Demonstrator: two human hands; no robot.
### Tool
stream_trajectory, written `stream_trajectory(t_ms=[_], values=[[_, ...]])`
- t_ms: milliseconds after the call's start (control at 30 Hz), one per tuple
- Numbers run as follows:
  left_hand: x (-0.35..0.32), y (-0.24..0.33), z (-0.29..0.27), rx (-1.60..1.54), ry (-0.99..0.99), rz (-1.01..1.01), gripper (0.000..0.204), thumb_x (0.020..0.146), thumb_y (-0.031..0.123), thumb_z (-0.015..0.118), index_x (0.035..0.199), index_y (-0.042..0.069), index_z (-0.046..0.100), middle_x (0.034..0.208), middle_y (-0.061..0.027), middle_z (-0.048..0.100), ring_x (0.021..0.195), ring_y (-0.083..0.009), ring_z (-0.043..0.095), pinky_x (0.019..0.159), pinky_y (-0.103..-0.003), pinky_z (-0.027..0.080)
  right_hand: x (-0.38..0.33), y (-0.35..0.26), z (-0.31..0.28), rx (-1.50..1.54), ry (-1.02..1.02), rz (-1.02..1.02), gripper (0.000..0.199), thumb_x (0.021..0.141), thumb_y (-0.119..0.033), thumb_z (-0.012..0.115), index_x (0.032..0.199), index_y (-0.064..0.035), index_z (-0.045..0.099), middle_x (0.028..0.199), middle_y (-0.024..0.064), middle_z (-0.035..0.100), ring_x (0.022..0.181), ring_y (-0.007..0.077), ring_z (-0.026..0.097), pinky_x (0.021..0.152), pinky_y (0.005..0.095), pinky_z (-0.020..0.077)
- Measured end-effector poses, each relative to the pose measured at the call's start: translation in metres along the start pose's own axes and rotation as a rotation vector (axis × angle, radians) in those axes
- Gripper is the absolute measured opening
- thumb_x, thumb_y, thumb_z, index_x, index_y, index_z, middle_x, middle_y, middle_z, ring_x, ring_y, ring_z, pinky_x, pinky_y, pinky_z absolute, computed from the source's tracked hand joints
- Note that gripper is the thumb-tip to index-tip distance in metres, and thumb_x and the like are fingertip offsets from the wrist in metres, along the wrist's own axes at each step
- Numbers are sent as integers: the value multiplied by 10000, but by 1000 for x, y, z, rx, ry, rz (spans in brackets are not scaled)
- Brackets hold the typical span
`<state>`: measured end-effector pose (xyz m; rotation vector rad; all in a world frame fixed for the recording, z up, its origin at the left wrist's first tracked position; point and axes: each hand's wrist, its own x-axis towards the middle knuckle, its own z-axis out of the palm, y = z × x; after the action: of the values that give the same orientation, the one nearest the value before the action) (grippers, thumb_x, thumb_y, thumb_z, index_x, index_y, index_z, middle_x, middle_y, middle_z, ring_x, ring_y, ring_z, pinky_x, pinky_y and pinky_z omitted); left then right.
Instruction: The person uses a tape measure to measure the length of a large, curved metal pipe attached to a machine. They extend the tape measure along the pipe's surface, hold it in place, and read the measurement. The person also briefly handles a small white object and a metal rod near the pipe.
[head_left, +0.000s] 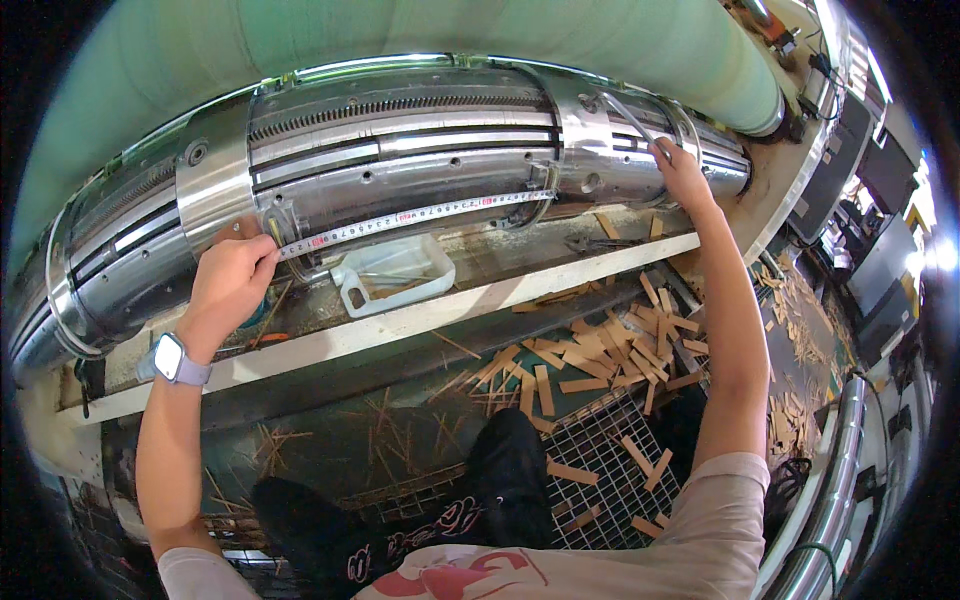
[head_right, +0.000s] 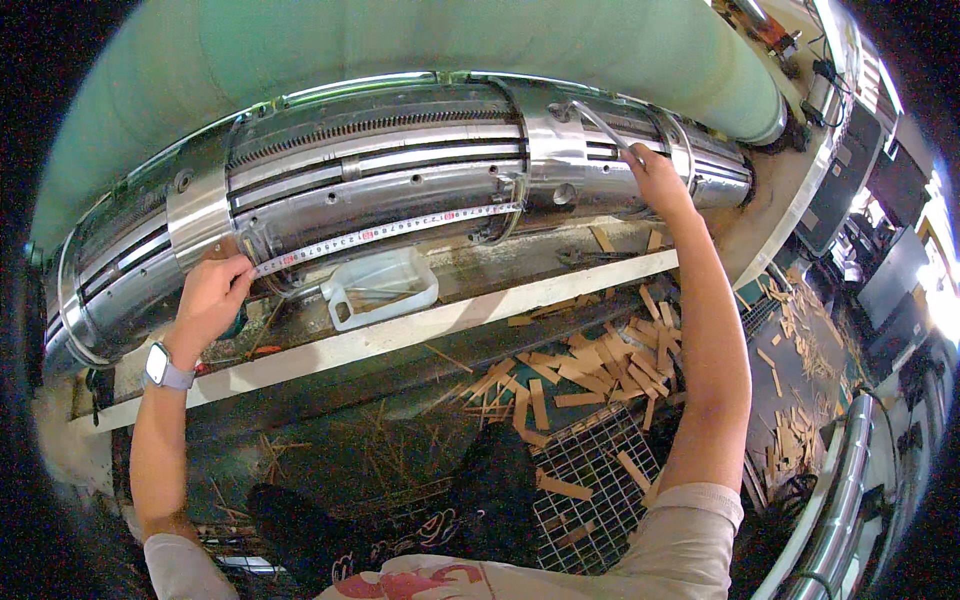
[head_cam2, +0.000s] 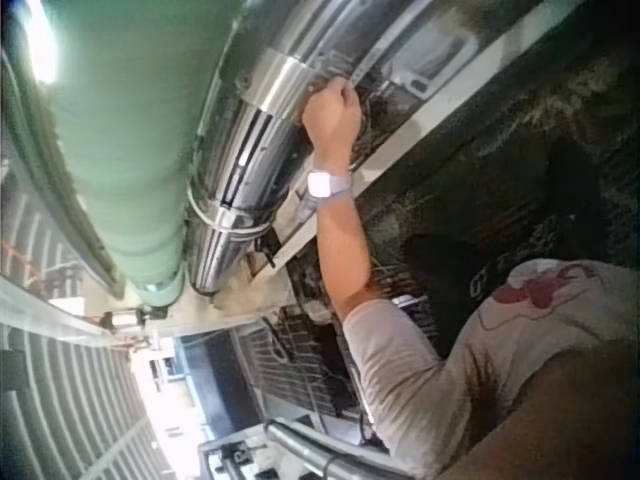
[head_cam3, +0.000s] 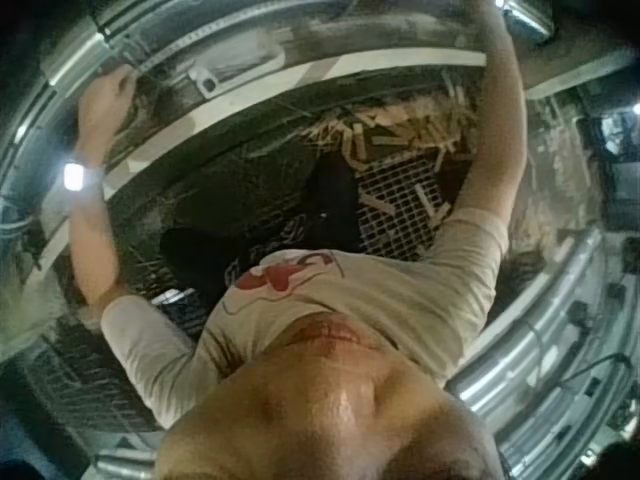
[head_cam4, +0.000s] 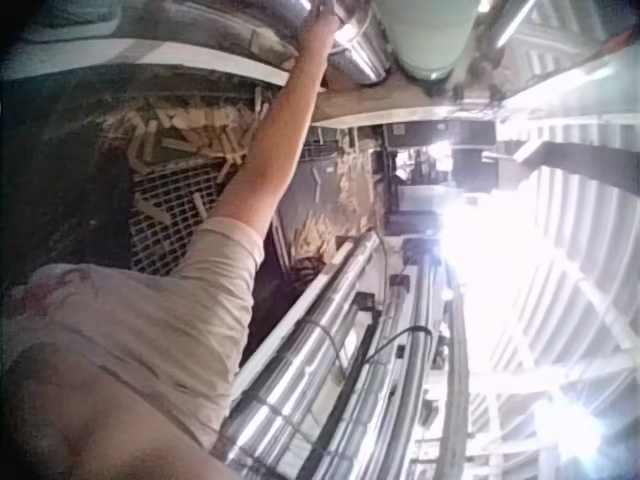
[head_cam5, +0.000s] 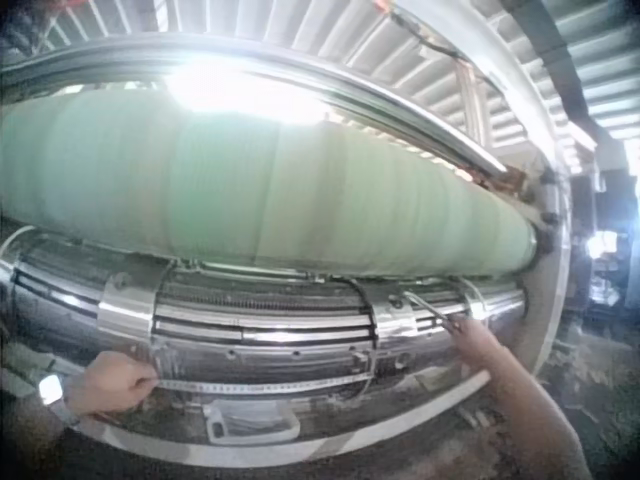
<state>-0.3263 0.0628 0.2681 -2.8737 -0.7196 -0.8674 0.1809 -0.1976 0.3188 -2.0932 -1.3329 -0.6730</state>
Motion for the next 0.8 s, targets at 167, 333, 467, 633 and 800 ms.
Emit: stream_trajectory(t_ms=[167, 333, 467, 633, 800], values=[[0, -1, 4, 11, 19, -1, 153, 812, 150, 537, 723, 25, 547, 657, -175, 560, 653, -371, 544, 572, -445, 403, 25, 20, -12, -206, -111, 2, 313, 909, -337, 457, 1013, -48, 509, 799, 257, 580, 808, 434, 548, 687, 462, 421], [0, -4, 5, 46, -3, -13, 162, 818, 159, 539, 736, 19, 544, 662, -188, 551, 655, -378, 542, 574, -443, 398, 51, 35, -17, -369, -52, -192, 258, 907, -287, 445, 1013, -57, 494, 941, 231, 582, 887, 414, 543, 731, 481, 424], [1, -4, 3, 68, -12, -26, 158, 810, 176, 539, 745, 36, 571, 693, -187, 573, 696, -374, 550, 610, -464, 414, 57, 37, -14, -373, -41, -244, 219, 899, -240, 451, 1010, -58, 498, 979, 203, 571, 919, 400, 538, 763, 466, 434], [1, -5, 4, 50, -42, -48, 151, 810, 175, 541, 750, 42, 582, 689, -181, 577, 704, -374, 552, 617, -463, 420, 69, 47, -5, -457, -84, -225, 218, 882, -181, 447, 1059, -71, 512, 1026, 189, 566, 953, 378, 545, 809, 450, 439], [1, 1, -1, 56, -57, -88, 141, 806, 173, 544, 758, 50, 591, 694, -177, 579, 715, -382, 552, 628, -457, 433, 81, 39, -2, -528, -91, -216, 291, 833, -71, 438, 1108, -61, 532, 1089, 201, 558, 1014, 347, 545, 867, 428, 428]])
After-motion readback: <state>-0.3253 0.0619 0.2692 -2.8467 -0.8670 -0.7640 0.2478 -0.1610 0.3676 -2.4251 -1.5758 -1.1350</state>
